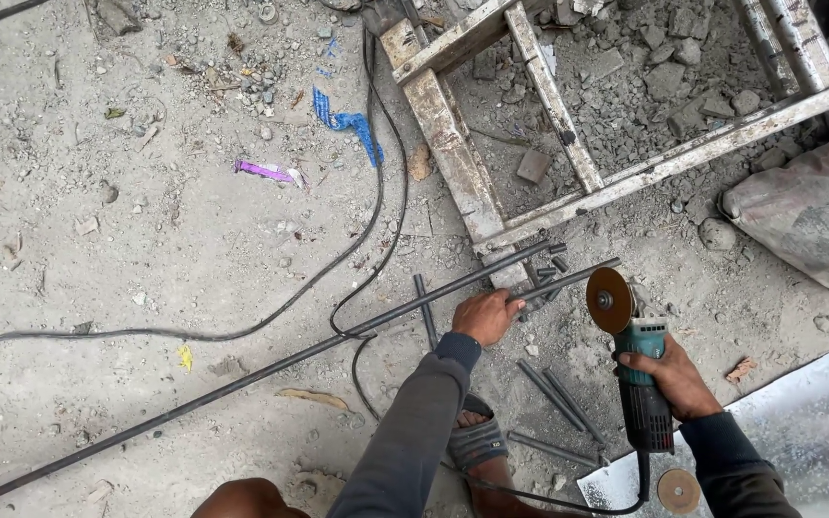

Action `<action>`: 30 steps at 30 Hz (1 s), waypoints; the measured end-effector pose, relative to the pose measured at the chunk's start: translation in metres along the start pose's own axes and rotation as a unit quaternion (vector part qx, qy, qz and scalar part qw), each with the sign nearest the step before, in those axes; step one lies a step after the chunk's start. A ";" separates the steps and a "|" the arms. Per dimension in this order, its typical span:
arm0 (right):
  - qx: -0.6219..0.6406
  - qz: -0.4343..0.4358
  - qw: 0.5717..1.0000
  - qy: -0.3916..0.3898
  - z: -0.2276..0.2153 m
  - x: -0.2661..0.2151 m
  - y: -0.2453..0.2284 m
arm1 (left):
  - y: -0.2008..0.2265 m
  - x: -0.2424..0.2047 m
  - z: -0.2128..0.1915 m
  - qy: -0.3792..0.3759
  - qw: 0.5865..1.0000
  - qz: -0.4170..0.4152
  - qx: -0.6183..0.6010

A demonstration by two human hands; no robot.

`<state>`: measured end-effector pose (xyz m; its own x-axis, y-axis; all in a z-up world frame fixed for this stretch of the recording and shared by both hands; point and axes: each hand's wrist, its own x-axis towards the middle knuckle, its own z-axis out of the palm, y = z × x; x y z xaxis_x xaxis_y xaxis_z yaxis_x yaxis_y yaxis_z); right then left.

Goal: Cutting metal rods into smaller segments using a handheld angle grinder

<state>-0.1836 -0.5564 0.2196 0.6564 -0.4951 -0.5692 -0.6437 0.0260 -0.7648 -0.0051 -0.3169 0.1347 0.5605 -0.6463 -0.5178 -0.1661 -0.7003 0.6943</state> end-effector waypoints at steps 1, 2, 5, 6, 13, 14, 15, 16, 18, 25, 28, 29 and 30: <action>0.001 0.002 1.000 0.000 0.000 -0.001 0.000 | 0.000 -0.001 -0.001 -0.001 1.000 -0.001 0.000; 0.000 0.006 1.000 -0.005 0.001 -0.001 0.000 | 0.001 -0.001 -0.002 -0.003 1.000 -0.003 0.002; -0.047 0.068 0.997 -0.012 0.003 -0.002 -0.014 | -0.009 0.013 0.012 0.009 1.000 -0.002 0.013; -0.092 0.123 0.988 -0.012 0.005 -0.003 -0.021 | -0.015 0.020 0.019 0.023 0.999 0.003 0.024; -0.050 0.100 0.994 -0.015 -0.004 0.002 0.005 | -0.013 0.017 0.021 0.023 0.999 0.003 0.033; -0.063 0.111 0.992 -0.013 -0.003 -0.005 0.002 | -0.014 0.015 0.024 0.011 1.000 -0.003 0.021; -0.076 0.115 0.990 -0.014 -0.001 -0.004 -0.006 | -0.015 0.018 0.021 0.007 1.000 -0.008 0.011; -0.076 0.106 0.991 -0.013 -0.001 0.004 -0.008 | -0.013 0.023 0.012 0.015 1.000 -0.004 0.012; -0.037 0.104 0.994 -0.016 -0.006 0.003 0.004 | -0.012 0.016 0.015 0.028 0.999 0.007 0.027; -0.050 0.095 0.994 -0.006 -0.012 0.011 0.018 | -0.015 0.019 0.016 0.032 0.999 0.025 0.023; -0.046 0.043 0.998 -0.023 -0.016 0.012 0.024 | -0.016 0.018 0.015 0.037 0.999 0.027 0.024; -0.051 0.047 0.997 -0.015 -0.016 0.010 0.019 | -0.013 0.016 0.012 0.029 0.999 0.024 0.016; -0.055 0.051 0.997 -0.007 -0.015 0.009 0.015 | -0.011 0.013 0.008 0.021 1.000 0.021 0.008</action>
<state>-0.1932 -0.5738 0.2074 0.5907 -0.4820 -0.6471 -0.7461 -0.0210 -0.6655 -0.0019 -0.3203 0.1163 0.5869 -0.6618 -0.4664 -0.2026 -0.6778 0.7068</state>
